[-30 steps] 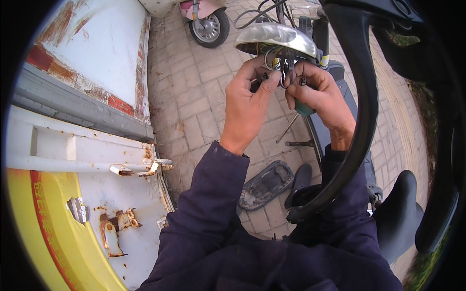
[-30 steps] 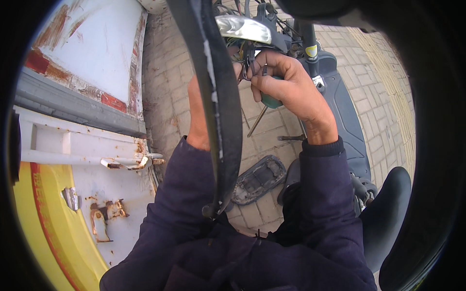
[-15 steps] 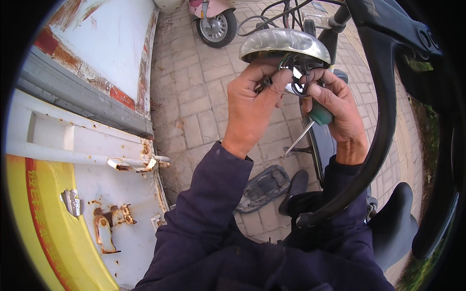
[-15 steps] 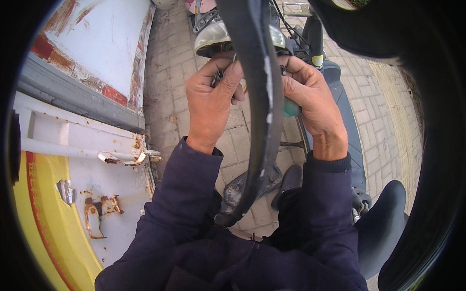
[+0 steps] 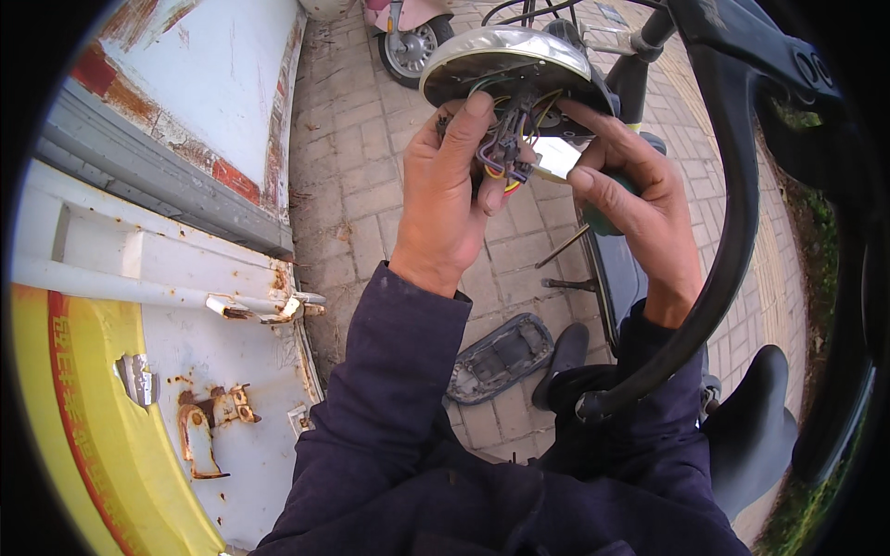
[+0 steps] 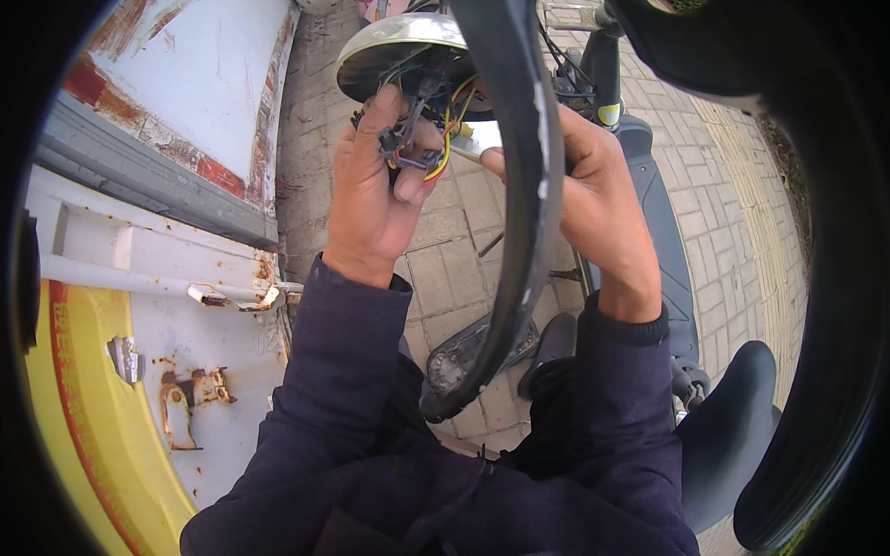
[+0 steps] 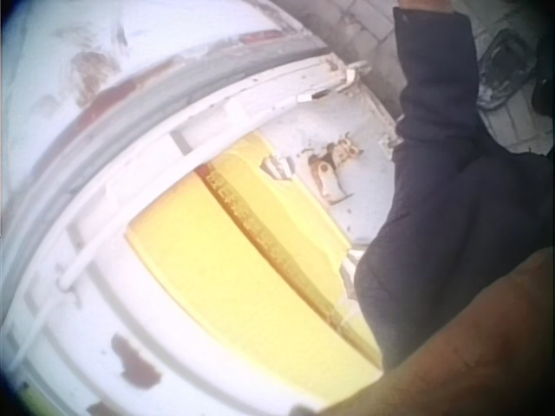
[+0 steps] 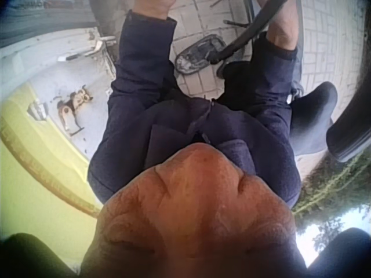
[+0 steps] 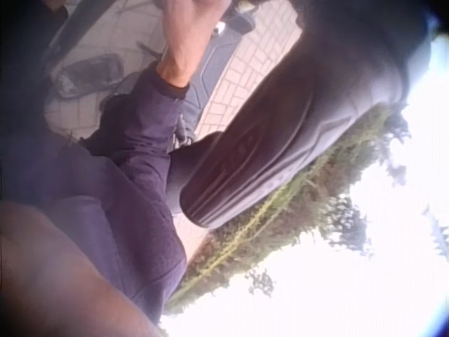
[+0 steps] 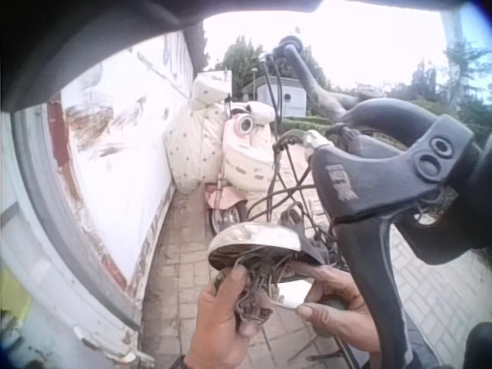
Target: The person uses a screwdriver to remove screws from the back of a scooter headlight housing, then detaches the cover and manipulates the internal wiring. The person continues to adjust wires and components inside the headlight assembly.
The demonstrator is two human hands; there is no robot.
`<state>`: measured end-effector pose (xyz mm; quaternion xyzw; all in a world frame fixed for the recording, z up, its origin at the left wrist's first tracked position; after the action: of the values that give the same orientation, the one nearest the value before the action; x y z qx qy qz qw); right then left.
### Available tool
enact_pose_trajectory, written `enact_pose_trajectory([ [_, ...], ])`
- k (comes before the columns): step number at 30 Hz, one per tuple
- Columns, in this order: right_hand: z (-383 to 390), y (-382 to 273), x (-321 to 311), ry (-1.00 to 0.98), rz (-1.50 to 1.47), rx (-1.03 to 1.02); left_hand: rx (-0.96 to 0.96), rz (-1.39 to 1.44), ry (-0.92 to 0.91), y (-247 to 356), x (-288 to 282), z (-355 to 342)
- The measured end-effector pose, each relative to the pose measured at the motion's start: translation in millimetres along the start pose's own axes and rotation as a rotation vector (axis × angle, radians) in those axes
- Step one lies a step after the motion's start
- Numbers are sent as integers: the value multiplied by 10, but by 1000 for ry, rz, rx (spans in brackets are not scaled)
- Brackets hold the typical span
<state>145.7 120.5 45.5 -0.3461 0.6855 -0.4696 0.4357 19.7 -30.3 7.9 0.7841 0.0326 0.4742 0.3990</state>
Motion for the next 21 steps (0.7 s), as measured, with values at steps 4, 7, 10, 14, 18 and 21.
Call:
enact_pose_trajectory([
  [4,-51,-12,48,123,36,-85,-118,166,-64,72,-42,24],
  [7,-26,-93,98,126,93,-150,-207,304,-107,140,-80,47],
  [10,91,-227,191,58,174,-137,-207,333,-119,154,-106,67],
  [14,207,-337,437,-20,276,-131,-158,207,-39,109,-133,86],
  [18,256,-326,645,110,281,-215,-122,153,40,106,-118,90],
  [21,258,-270,725,228,298,-226,-3,65,90,63,-25,107],
])
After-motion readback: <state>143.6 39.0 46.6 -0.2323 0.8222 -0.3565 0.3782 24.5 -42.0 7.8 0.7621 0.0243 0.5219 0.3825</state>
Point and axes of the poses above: each hand's wrist, its own z-axis away from the middle knuckle, its own x-axis out of the palm, y = z × x, the point moved 1 cm from there along -z, towards the middle knuckle, and after that the axes turned 4 degrees about x, right-handed, at the moved point
